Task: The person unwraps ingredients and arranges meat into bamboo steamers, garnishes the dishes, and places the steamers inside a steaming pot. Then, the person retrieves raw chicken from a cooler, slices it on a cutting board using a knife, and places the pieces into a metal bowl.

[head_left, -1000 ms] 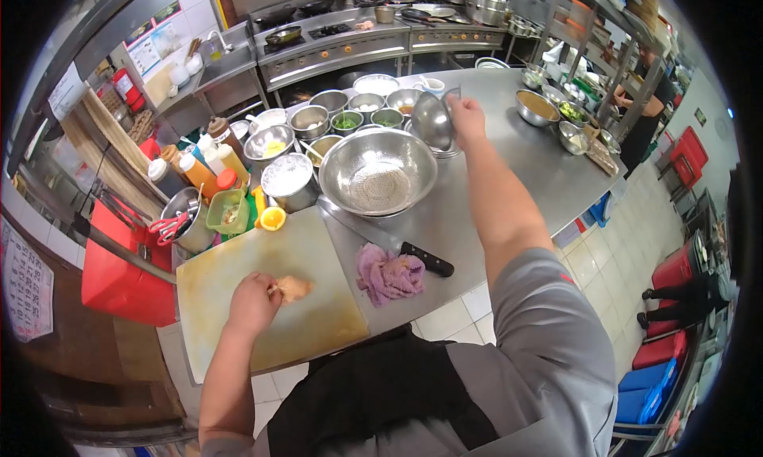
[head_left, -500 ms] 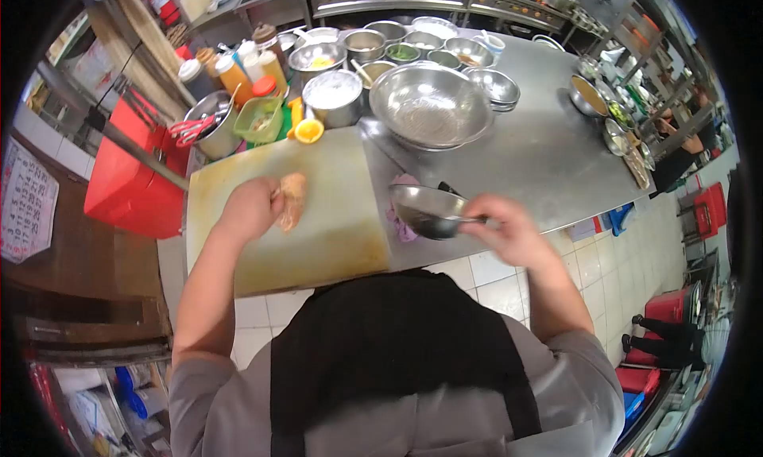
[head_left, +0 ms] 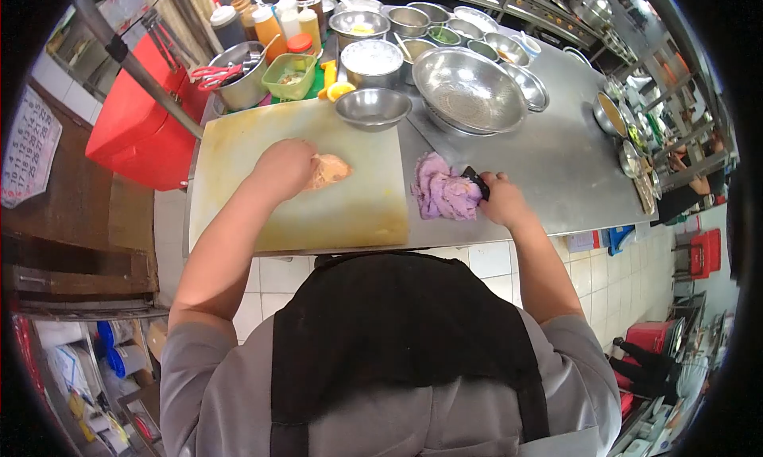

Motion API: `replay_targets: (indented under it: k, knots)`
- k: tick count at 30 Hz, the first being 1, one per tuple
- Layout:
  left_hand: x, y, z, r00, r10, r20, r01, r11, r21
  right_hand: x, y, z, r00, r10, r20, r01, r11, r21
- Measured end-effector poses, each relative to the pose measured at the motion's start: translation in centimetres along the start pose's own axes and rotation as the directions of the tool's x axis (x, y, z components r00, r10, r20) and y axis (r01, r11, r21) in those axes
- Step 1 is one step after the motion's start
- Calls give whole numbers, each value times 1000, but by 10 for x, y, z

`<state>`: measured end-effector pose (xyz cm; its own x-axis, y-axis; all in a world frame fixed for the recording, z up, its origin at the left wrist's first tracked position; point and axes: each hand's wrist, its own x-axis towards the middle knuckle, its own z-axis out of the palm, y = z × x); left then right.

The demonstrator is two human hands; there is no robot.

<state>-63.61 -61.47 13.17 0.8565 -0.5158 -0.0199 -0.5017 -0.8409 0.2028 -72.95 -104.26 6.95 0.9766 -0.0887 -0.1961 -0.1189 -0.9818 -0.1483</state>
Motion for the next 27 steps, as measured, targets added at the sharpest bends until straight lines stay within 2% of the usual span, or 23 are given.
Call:
replay_targets:
  k: [2, 4, 5, 8, 10, 12, 14, 16, 19, 21, 22, 23, 24, 25, 26, 27]
  knots:
    - [0, -3, -2, 1000, -1, 23, 0, 1000, 23, 3, 4, 6, 998, -55, -14, 56, 995, 85]
    - [1, -7, -2, 999, 19, 32, -20, 999, 29, -5, 3, 2, 996, -8, -92, 23, 988, 155]
    - [2, -9, -2, 997, 12, 75, -16, 998, 55, -13, 0, -4, 991, 21, -131, 4, 981, 193]
    - [5, -13, -5, 985, 3, 170, -29, 988, 153, -46, 8, -13, 986, -29, -163, 74, 958, 275]
    - [4, -11, -6, 980, 13, 197, -61, 969, 239, -79, 0, -31, 994, 99, -43, -77, 926, 369]
    - [3, -12, -5, 988, 25, 155, -51, 985, 167, -113, 10, -30, 989, 144, 12, -135, 890, 435]
    - [3, -12, -6, 991, 33, 127, -50, 989, 138, -143, 40, -20, 992, 110, 65, -128, 826, 549]
    - [3, -12, -8, 992, 44, 120, -62, 987, 151, -173, 62, -28, 981, 128, 145, -192, 709, 679]
    - [4, -17, -10, 986, 138, 97, -150, 980, 132, -191, 67, -46, 977, 126, 174, -215, 623, 752]
    - [4, -22, -16, 982, 161, 102, -173, 977, 126, -169, 29, -56, 998, 58, 36, -67, 685, 726]
    - [10, -20, -15, 973, 202, 109, -213, 971, 108, -150, 16, -51, 997, -40, -72, 80, 678, 730]
    - [14, -22, -14, 974, 211, 85, -219, 970, 102, -132, -12, -59, 991, -21, -130, 100, 760, 642]
    - [20, -20, -9, 972, 224, 64, -230, 969, 93, -111, -24, -51, 986, 5, -170, 126, 646, 753]
    - [23, -10, -4, 967, 249, 55, -252, 967, 41, -92, -36, -50, 973, -33, -229, 187, 696, 693]
    - [21, -10, -7, 970, 240, 32, -241, 970, 11, -80, -55, -50, 976, 7, -219, 165, 636, 754]
    - [19, -14, -13, 977, 213, 4, -213, 977, -9, -77, -69, -58, 982, 12, -190, 133, 669, 731]
